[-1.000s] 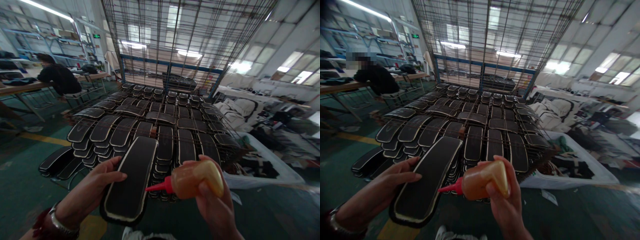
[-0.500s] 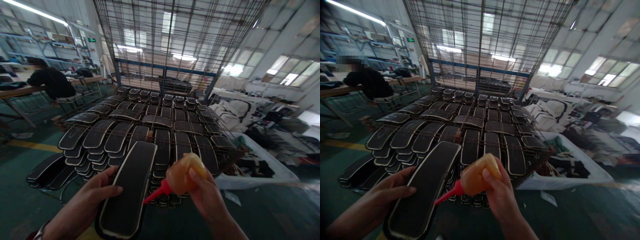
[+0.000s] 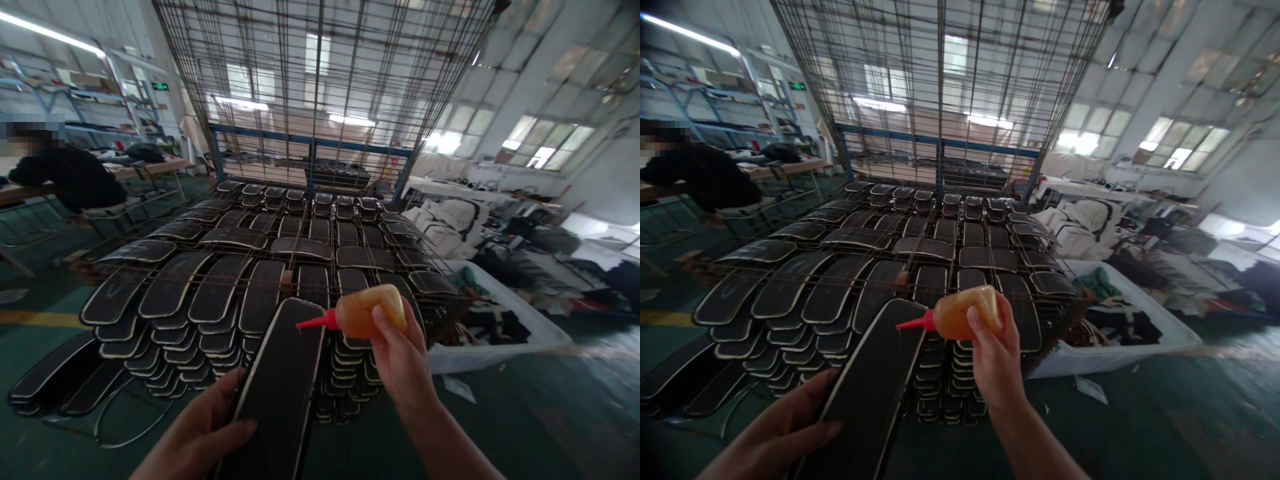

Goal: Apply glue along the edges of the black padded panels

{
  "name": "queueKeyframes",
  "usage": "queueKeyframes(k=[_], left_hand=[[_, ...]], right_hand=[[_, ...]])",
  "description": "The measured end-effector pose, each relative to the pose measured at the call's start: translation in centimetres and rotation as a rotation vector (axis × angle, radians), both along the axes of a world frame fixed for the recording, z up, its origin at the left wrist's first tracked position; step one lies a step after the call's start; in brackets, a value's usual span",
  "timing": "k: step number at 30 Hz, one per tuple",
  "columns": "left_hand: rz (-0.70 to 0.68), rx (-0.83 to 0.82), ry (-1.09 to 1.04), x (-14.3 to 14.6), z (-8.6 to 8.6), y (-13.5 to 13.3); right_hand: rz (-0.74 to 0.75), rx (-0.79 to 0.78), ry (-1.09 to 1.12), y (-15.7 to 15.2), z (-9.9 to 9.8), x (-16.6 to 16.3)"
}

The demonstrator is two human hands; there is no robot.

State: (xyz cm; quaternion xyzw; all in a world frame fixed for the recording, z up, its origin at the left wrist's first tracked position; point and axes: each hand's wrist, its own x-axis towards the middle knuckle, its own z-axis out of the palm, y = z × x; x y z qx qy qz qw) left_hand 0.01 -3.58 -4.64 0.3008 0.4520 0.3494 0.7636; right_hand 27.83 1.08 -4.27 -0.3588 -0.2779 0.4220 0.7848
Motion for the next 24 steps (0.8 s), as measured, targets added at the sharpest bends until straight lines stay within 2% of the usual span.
queueKeyframes(k=[4, 8, 10, 11, 14, 17, 20, 24], left_hand=[[0.029, -0.022, -0.021, 0.5, -0.4, 0.1], [0.141, -0.041, 0.030, 0.3, -1.3, 0.2], [0.134, -0.041, 0.021, 0.3, -1.4, 0.3], [0.112, -0.046, 0.010, 0.3, -1.3, 0.3], [0.069, -0.053, -0.038, 0.3, -1.0, 0.3], [0.113, -0.054, -0.027, 0.1, -1.3, 0.6], [0.128, -0.057, 0.011, 0.1, -1.6, 0.9], [0.121, -0.041, 0.026, 0.0, -2.0, 1.4]], right_hand=[[0.070, -0.004, -0.069, -1.6, -1.5, -0.9], [0.393, 0.021, -0.150, -3.3, -2.3, -0.2], [0.467, 0.074, -0.200, -3.5, -2.1, 0.7], [0.442, 0.105, -0.229, -3.4, -1.9, 1.1], [0.243, 0.183, -0.331, -3.1, -1.6, 2.0], [0.144, 0.202, -0.388, -3.4, -2.2, 1.9], [0.270, 0.135, -0.234, -4.2, -3.1, 0.7], [0.454, -0.255, 0.302, -4.4, -3.4, 0.0]])
